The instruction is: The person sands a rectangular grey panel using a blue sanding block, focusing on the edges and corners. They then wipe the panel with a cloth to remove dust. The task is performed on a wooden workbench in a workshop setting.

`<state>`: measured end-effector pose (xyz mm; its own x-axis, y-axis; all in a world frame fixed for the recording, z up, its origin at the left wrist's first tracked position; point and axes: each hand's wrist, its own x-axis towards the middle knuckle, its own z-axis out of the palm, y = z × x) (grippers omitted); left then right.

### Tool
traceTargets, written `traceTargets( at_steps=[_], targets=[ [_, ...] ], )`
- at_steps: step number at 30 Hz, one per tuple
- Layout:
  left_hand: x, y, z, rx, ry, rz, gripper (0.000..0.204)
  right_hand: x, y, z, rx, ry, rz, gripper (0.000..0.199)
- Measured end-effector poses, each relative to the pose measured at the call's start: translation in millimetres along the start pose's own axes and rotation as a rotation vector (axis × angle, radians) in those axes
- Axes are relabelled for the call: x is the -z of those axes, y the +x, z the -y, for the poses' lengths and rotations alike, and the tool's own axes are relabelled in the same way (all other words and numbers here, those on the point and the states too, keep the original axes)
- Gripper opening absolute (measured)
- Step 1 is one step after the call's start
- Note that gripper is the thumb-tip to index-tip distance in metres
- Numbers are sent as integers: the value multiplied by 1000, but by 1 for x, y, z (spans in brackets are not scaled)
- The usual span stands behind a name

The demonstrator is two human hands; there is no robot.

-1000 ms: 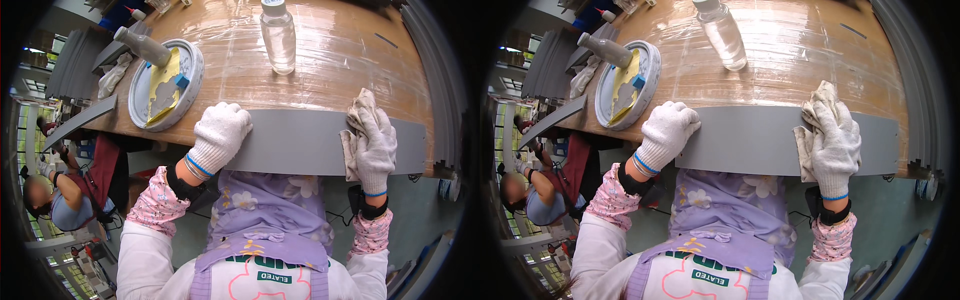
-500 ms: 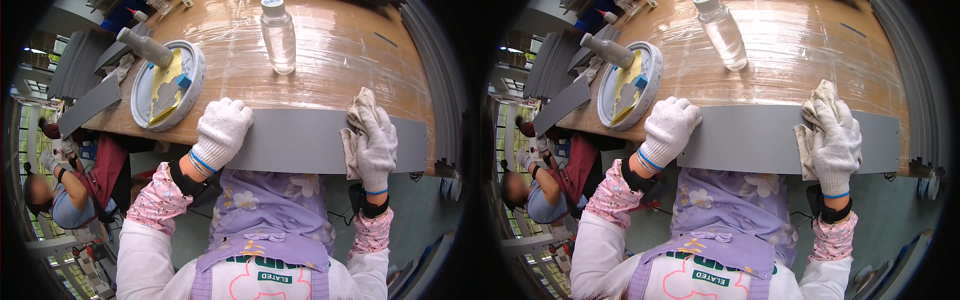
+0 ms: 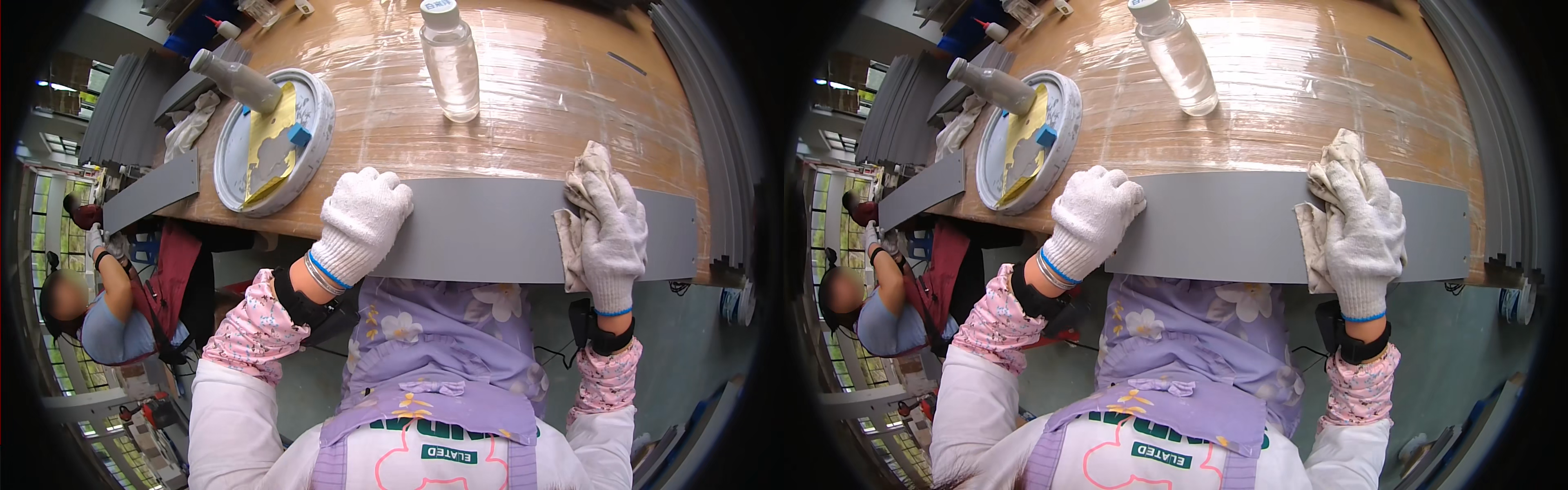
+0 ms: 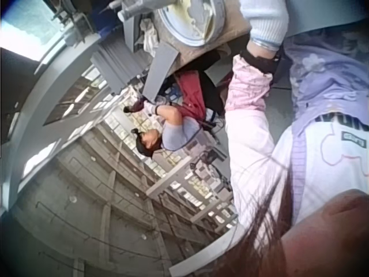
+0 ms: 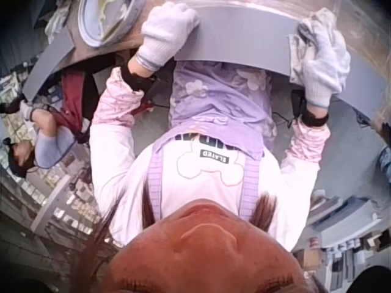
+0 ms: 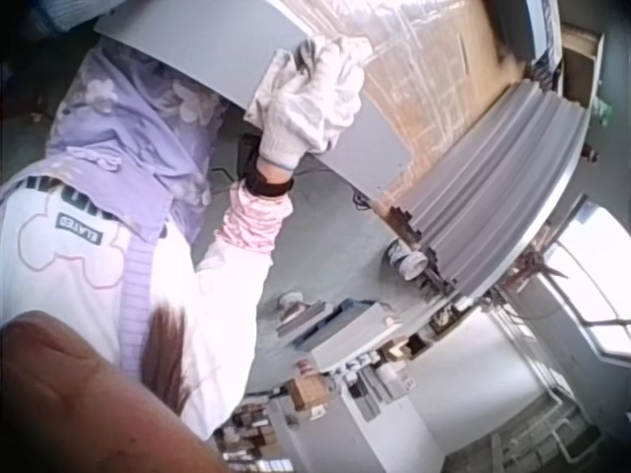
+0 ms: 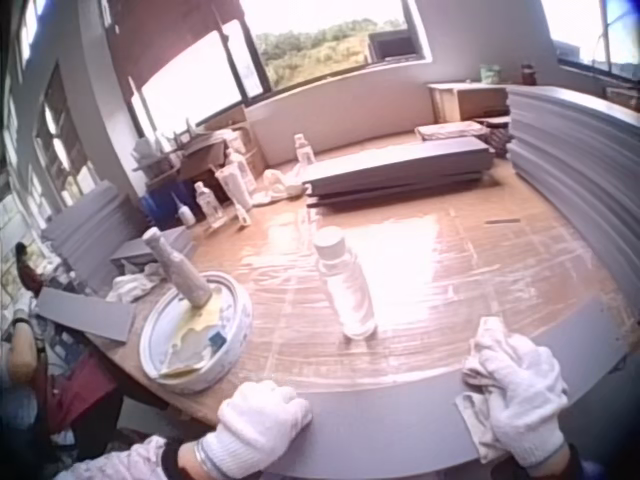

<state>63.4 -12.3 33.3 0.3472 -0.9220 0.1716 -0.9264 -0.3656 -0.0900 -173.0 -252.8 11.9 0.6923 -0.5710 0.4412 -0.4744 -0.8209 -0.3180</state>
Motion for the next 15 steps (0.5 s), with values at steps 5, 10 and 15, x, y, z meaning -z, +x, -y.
traceTargets(
  at_steps=[5,10,15],
  targets=[
    [6,7,1,-19,72,-36,9,-1,-1,1,-14,-3,7,53],
    [4,2,-1,-57,37,-4,10,0,-1,0,-11,-11,6,52],
    [2,5,2,-21,10,-40,10,0,-1,0,-7,-21,4,52]
  ],
)
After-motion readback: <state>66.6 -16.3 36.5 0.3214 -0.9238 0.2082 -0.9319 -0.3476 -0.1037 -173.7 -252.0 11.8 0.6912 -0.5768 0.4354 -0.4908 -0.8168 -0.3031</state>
